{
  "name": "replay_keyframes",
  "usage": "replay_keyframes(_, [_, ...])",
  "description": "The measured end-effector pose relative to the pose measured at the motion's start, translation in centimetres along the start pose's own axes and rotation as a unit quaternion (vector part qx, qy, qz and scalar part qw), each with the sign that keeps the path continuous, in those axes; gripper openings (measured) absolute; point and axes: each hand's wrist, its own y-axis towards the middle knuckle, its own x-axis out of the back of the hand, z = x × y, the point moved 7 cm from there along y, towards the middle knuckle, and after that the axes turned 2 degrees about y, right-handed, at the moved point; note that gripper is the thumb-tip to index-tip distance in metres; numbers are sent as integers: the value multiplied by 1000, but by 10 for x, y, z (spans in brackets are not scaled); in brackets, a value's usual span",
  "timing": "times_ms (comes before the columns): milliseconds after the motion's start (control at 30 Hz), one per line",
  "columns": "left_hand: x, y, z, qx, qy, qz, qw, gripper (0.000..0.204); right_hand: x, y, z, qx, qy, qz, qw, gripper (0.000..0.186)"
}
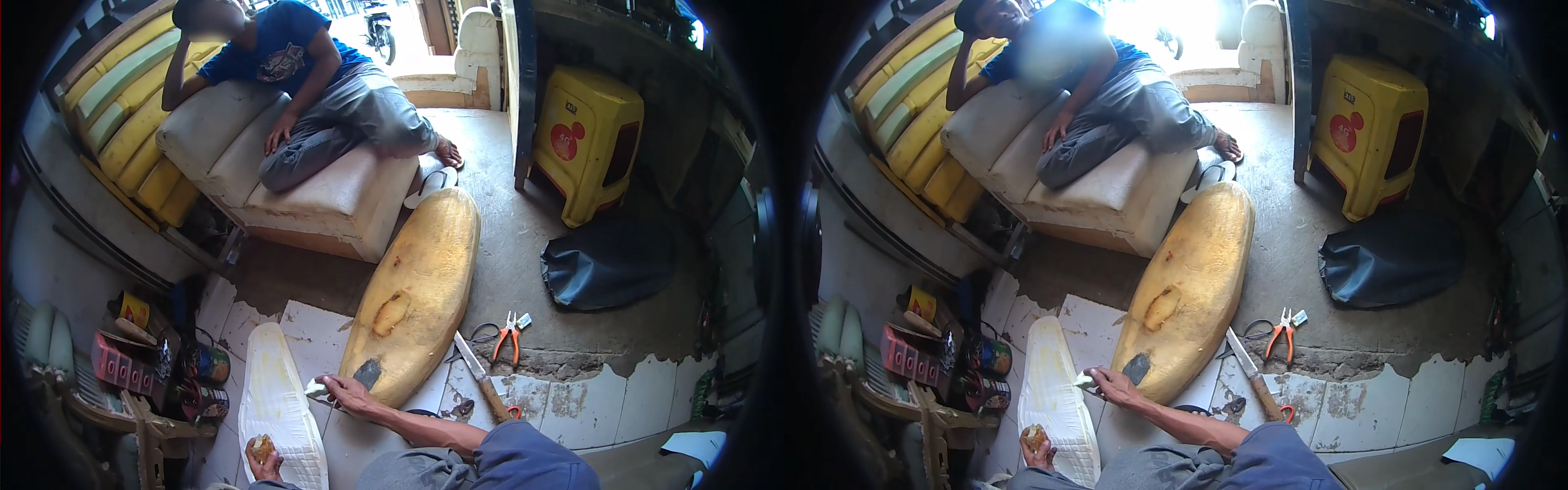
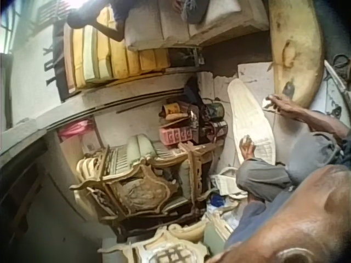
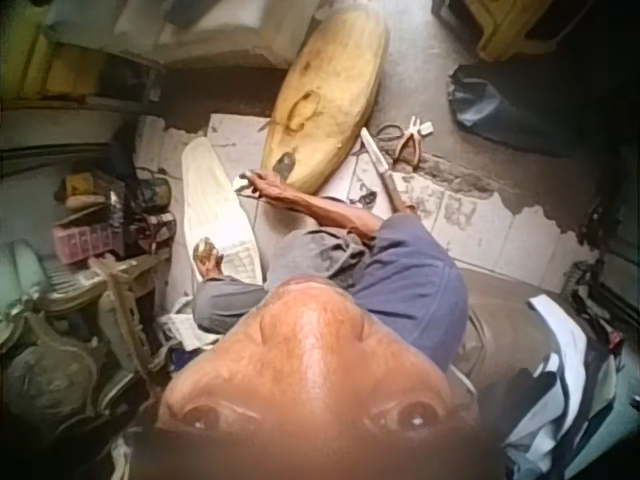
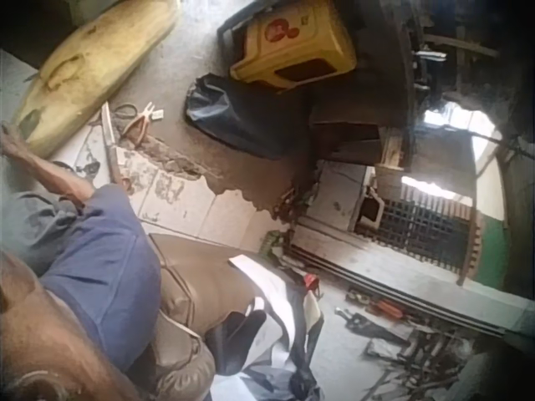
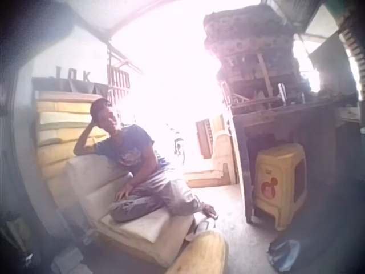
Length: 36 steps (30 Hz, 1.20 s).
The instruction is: The person applies adhesive to a foam seat component using a small spreader, then presses a top foam layer onto the adhesive-coated base to bond them together.
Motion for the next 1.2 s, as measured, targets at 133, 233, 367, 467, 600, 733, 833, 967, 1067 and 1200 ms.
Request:
replay_keyframes(133, [-8, -8, -8, -33, -17, 34, 999, 79, -14, -7, 15, 83, -51, 18, 995, 39])
replay_keyframes(233, [-22, -14, -23, -50, -13, 29, 998, 83, -5, -6, 5, 56, -62, 51, 995, 42])
replay_keyframes(367, [32, -23, -28, -103, 17, -4, 995, 83, -31, -8, 16, 33, -54, 88, 994, 72])
replay_keyframes(467, [35, -42, -56, -88, 77, -3, 993, 76, -48, 17, -4, 35, -87, 70, 993, 64])
replay_keyframes(600, [49, -38, -81, -157, 190, -9, 969, 71, -86, 10, 29, -30, -65, 131, 989, 38])
replay_keyframes(733, [75, -55, -116, -244, 341, -62, 906, 68, -157, 11, 38, 17, -190, 155, 969, 42])
replay_keyframes(833, [86, -59, -115, -268, 350, -73, 895, 71, -203, 7, 23, 9, -231, 177, 957, 44])
replay_keyframes(967, [107, -64, -106, -296, 309, -65, 902, 72, -255, 3, -3, -6, -296, 211, 932, 46])
replay_keyframes(1067, [120, -65, -92, -301, 317, -72, 896, 75, -282, -3, -18, -20, -356, 233, 905, 46])
replay_keyframes(1200, [144, -64, -92, -303, 344, -88, 885, 77, -313, -1, -38, -21, -358, 250, 900, 45])
